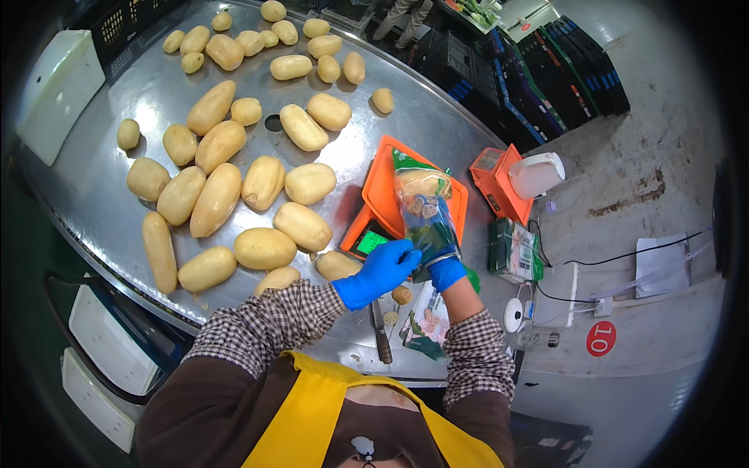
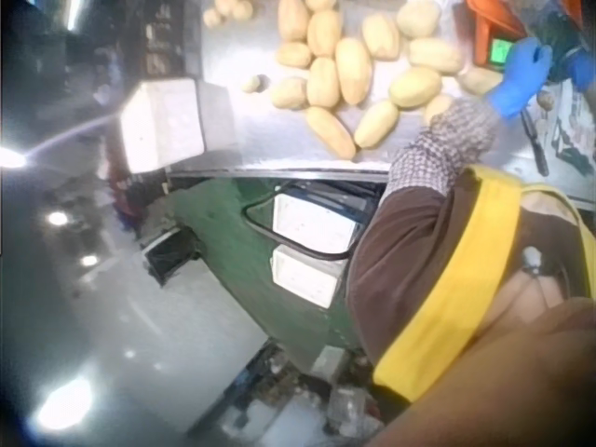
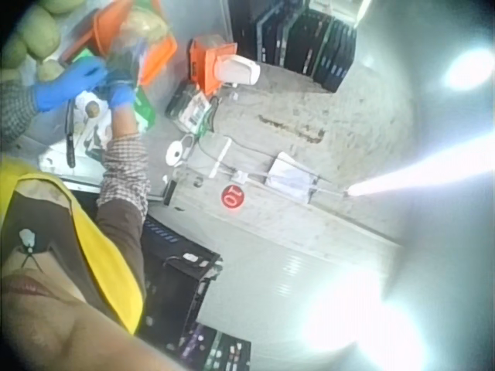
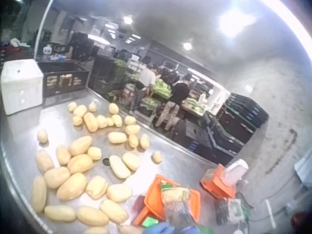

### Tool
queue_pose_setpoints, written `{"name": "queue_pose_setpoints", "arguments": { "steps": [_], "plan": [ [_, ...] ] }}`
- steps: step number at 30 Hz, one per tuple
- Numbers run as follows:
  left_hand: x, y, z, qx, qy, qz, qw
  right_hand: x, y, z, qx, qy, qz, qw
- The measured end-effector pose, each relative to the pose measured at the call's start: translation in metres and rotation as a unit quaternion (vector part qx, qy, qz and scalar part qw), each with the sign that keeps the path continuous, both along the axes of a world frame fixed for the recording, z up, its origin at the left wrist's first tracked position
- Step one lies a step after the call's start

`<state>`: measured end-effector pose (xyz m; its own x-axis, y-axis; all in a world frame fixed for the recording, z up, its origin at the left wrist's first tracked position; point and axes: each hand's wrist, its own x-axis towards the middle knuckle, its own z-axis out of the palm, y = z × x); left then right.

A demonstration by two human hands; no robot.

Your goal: The person selects potatoes from a pile, places them in a plastic bag, trims a potato with a knife, weighs the bag on a scale, and places the filled bags into a crate.

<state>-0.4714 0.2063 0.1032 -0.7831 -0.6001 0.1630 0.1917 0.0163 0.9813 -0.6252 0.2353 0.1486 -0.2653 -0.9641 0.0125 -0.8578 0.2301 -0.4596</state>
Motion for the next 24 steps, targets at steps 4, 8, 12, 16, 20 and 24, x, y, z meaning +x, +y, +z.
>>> {"name": "queue_pose_setpoints", "arguments": {
  "steps": [4,8,12,16,20,24],
  "plan": [
    [-0.005,-0.003,0.004,0.047,0.038,0.008,0.998,-0.02,0.006,-0.01,-0.021,-0.012,0.046,0.999],
    [-0.004,-0.002,0.015,-0.015,0.05,0.038,0.998,-0.014,0.015,0.012,0.01,0.07,0.075,0.995],
    [-0.008,-0.008,0.043,-0.043,0.026,0.032,0.998,-0.016,0.015,0.028,0.031,0.085,0.102,0.991],
    [-0.021,-0.003,0.064,-0.088,0.043,0.03,0.995,-0.018,0.019,0.049,0.061,0.092,0.131,0.985],
    [-0.032,0.001,0.073,-0.108,0.017,0.004,0.994,-0.015,0.016,0.067,0.089,0.097,0.166,0.977],
    [-0.031,0.011,0.069,-0.116,-0.019,-0.021,0.993,-0.01,0.011,0.07,0.106,0.096,0.182,0.973]
  ]
}}
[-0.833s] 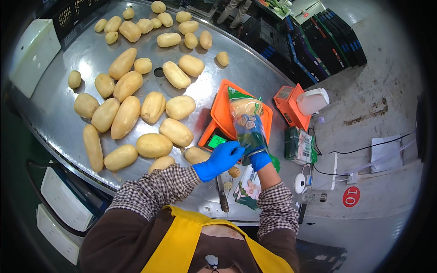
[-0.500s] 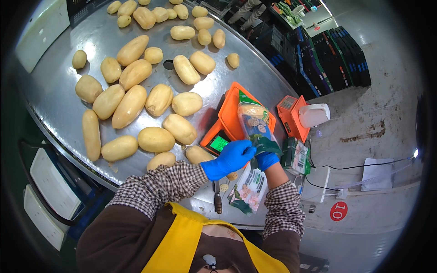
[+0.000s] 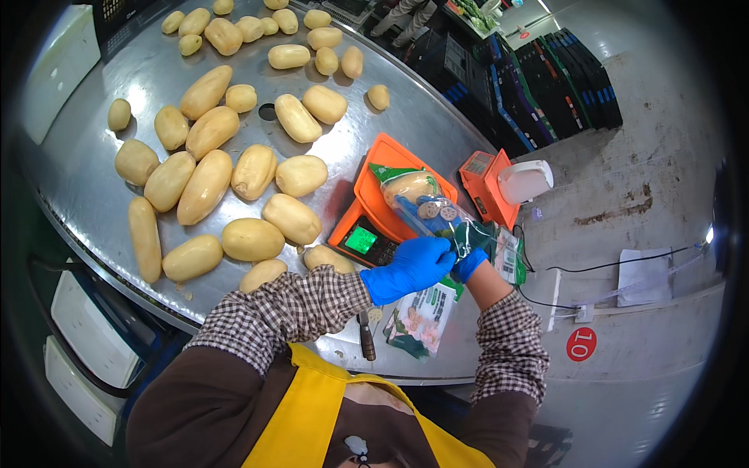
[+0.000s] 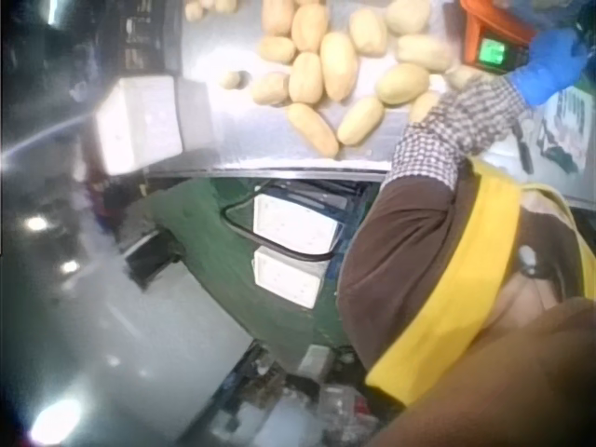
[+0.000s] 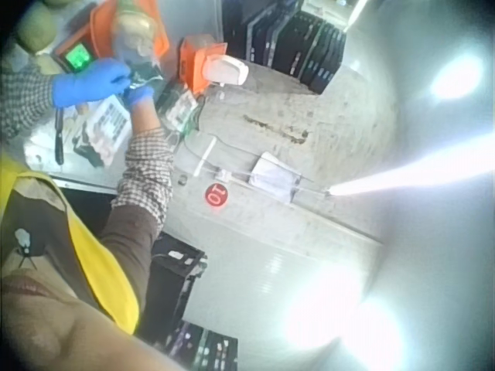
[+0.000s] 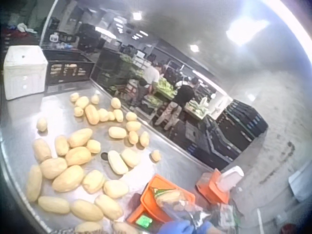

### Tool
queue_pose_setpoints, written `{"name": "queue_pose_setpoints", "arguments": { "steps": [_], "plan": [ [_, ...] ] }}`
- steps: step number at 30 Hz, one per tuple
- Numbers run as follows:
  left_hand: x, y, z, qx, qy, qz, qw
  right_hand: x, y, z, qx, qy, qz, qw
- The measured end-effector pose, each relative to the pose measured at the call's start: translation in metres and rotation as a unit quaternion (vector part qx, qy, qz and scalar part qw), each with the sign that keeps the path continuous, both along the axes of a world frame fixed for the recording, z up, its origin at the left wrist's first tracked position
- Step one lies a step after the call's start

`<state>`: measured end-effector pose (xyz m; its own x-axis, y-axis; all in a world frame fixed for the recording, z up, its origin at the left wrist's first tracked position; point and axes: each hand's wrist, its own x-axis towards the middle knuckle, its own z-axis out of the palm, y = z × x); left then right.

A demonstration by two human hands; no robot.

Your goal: The person selects potatoes from a pile, places them in a plastic bag, trims a potato with a knife, weighs the bag on a scale, and places the filled bags into a crate.

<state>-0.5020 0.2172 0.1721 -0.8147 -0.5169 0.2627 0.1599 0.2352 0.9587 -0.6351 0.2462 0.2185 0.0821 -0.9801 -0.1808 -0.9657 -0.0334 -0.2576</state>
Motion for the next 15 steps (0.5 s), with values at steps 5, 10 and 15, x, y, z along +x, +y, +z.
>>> {"name": "queue_pose_setpoints", "arguments": {
  "steps": [5,10,15],
  "plan": [
    [0.007,0.006,-0.011,-0.003,0.007,0.018,1.0,0.008,-0.011,-0.007,0.007,-0.008,0.012,1.0],
    [0.014,0.004,-0.018,-0.001,0.013,0.03,0.999,0.012,-0.011,-0.01,0.005,-0.011,0.022,1.0],
    [0.03,-0.002,-0.018,0.003,0.015,-0.002,1.0,0.011,0.003,-0.011,-0.003,0.0,0.019,1.0]
  ]
}}
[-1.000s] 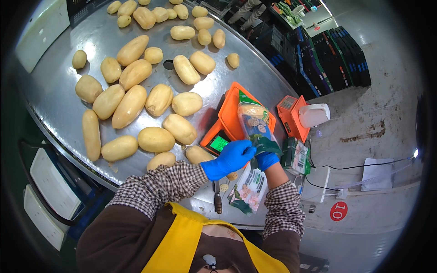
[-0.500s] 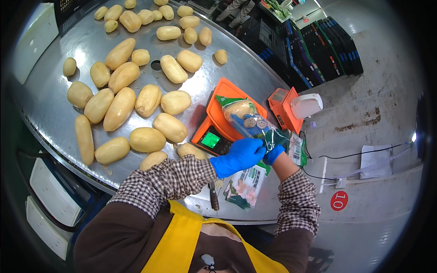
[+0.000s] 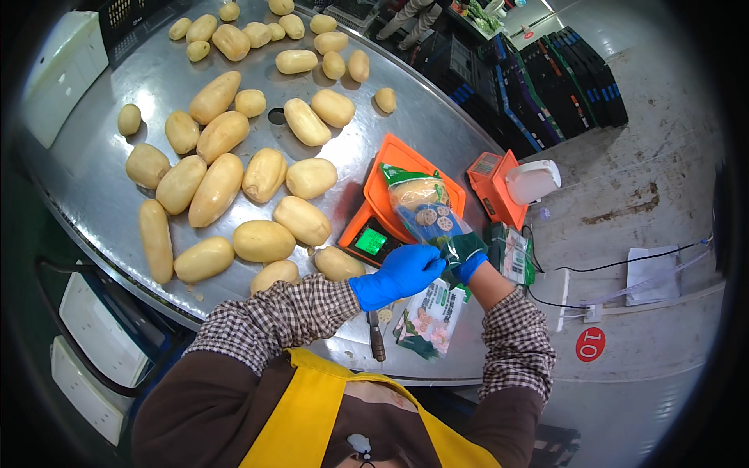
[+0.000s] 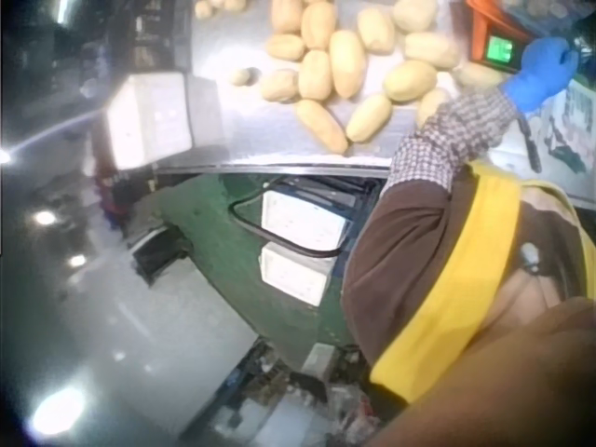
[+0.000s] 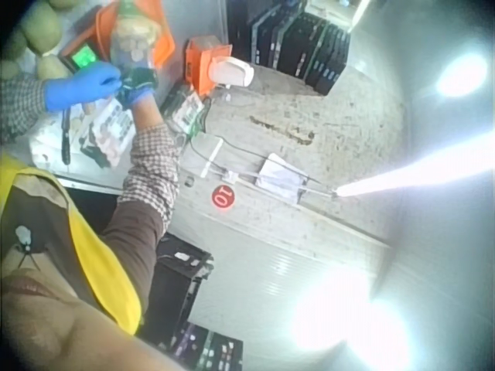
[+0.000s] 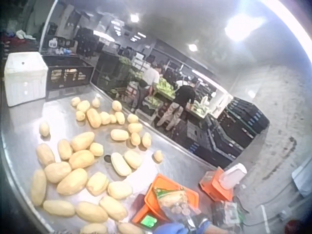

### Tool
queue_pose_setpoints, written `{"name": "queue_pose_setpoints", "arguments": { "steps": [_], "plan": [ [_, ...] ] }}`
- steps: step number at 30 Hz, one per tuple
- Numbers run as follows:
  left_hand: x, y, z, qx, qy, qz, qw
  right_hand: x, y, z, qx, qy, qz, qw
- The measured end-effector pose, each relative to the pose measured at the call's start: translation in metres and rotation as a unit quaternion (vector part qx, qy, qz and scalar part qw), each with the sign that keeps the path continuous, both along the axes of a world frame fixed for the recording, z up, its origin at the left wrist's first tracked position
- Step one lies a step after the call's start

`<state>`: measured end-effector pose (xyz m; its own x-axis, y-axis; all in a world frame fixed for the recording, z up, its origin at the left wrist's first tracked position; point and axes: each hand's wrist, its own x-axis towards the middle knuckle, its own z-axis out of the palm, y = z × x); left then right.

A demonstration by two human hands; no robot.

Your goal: The person selects potatoes from a pile, places them in a plastic bag, trims a potato with a knife, weighs the bag on a scale, and places the filled bags into a crate.

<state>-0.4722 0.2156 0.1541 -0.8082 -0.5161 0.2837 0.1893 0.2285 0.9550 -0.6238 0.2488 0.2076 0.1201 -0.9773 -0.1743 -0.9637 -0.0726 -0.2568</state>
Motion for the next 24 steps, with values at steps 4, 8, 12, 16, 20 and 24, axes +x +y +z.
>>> {"name": "queue_pose_setpoints", "arguments": {
  "steps": [4,8,12,16,20,24],
  "plan": [
    [0.008,0.007,-0.018,0.038,-0.005,-0.029,0.999,0.005,0.019,-0.004,-0.025,0.018,-0.002,1.0],
    [0.012,0.012,-0.037,0.077,-0.021,-0.034,0.996,0.022,0.063,-0.01,-0.077,0.051,-0.014,0.996],
    [0.023,0.013,-0.048,0.145,-0.039,-0.059,0.987,0.068,0.109,-0.016,-0.048,0.008,-0.182,0.982],
    [0.035,0.019,-0.057,0.248,-0.04,-0.065,0.966,0.135,0.182,-0.056,-0.249,-0.159,-0.31,0.904],
    [0.04,0.026,-0.054,0.283,-0.027,-0.047,0.957,0.191,0.243,-0.136,-0.218,-0.397,-0.504,0.736],
    [0.048,0.034,-0.053,0.287,-0.1,-0.08,0.949,0.222,0.236,-0.143,-0.144,-0.384,-0.497,0.765]
  ]
}}
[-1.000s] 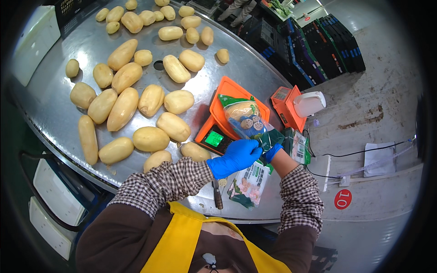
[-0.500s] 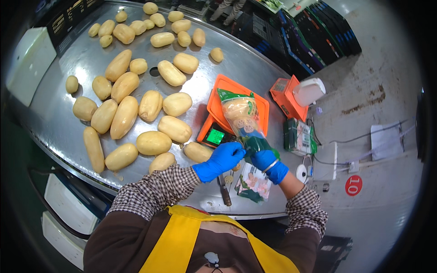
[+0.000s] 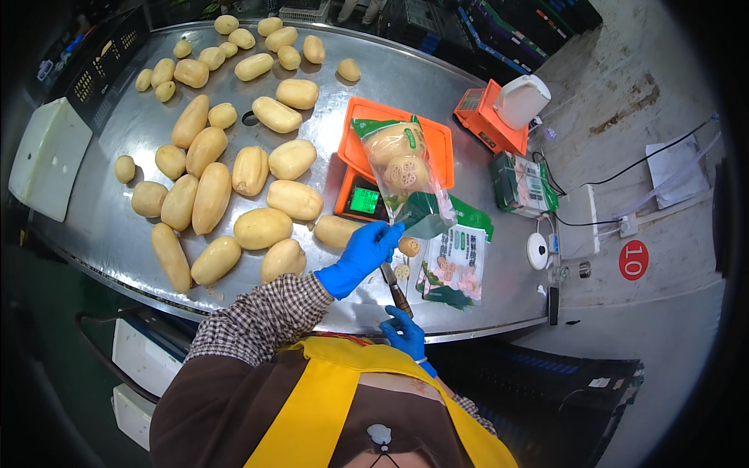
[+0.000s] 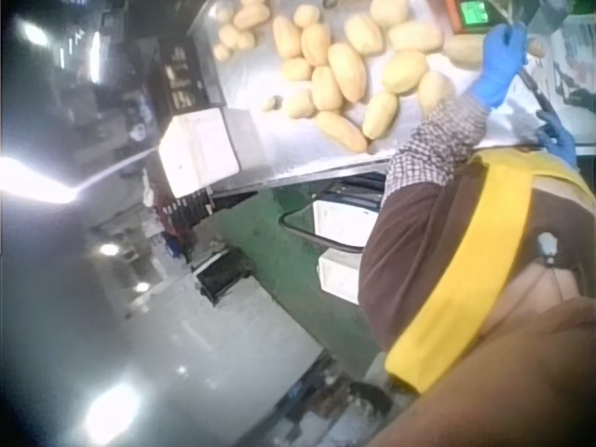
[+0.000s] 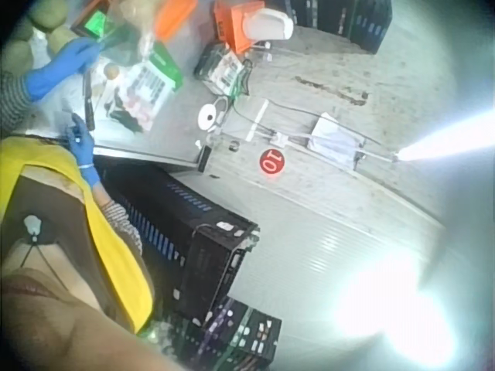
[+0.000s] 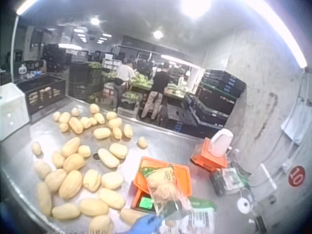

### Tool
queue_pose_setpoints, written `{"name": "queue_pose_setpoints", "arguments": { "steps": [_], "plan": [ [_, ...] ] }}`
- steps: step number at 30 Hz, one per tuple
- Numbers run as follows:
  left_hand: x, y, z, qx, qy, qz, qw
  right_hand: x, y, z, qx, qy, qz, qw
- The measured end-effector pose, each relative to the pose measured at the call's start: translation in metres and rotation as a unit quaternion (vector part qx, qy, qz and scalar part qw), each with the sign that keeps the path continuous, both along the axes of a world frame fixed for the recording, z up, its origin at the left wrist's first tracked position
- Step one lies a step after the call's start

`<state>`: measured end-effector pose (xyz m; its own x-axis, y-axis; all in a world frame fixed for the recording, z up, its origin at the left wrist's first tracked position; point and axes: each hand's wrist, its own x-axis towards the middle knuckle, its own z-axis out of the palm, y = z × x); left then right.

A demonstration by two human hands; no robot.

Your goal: The person selects potatoes from a pile, places them in a plastic bag, trims a potato with a knife, weighs the bag on a scale, and places the filled bags into a crate.

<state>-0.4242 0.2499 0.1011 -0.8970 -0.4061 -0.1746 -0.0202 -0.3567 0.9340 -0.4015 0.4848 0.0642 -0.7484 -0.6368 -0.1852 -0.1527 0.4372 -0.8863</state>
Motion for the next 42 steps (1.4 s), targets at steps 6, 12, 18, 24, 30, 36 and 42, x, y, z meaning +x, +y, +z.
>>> {"name": "queue_pose_setpoints", "arguments": {
  "steps": [6,12,18,24,30,36,42],
  "plan": [
    [0.034,0.006,-0.001,-0.049,-0.094,-0.176,0.979,-0.015,-0.024,0.025,0.139,0.353,0.241,0.893],
    [0.046,-0.018,-0.009,-0.044,-0.111,-0.114,0.986,-0.008,0.0,0.017,0.119,0.226,0.127,0.958],
    [0.049,-0.047,-0.018,0.007,-0.1,-0.005,0.995,-0.002,0.008,0.048,0.021,-0.087,-0.042,0.995],
    [0.041,-0.067,-0.009,0.032,-0.14,-0.025,0.989,0.012,0.107,0.03,0.251,-0.195,0.108,0.942],
    [-0.018,-0.045,0.007,0.077,-0.175,-0.191,0.963,0.034,0.059,0.069,0.129,-0.227,0.076,0.962],
    [-0.087,-0.039,0.022,0.053,0.122,-0.209,0.969,0.026,0.079,0.07,0.012,-0.08,-0.181,0.98],
    [-0.045,0.006,0.178,-0.116,0.203,-0.193,0.953,0.017,0.075,0.09,-0.037,0.02,-0.221,0.974]
  ]
}}
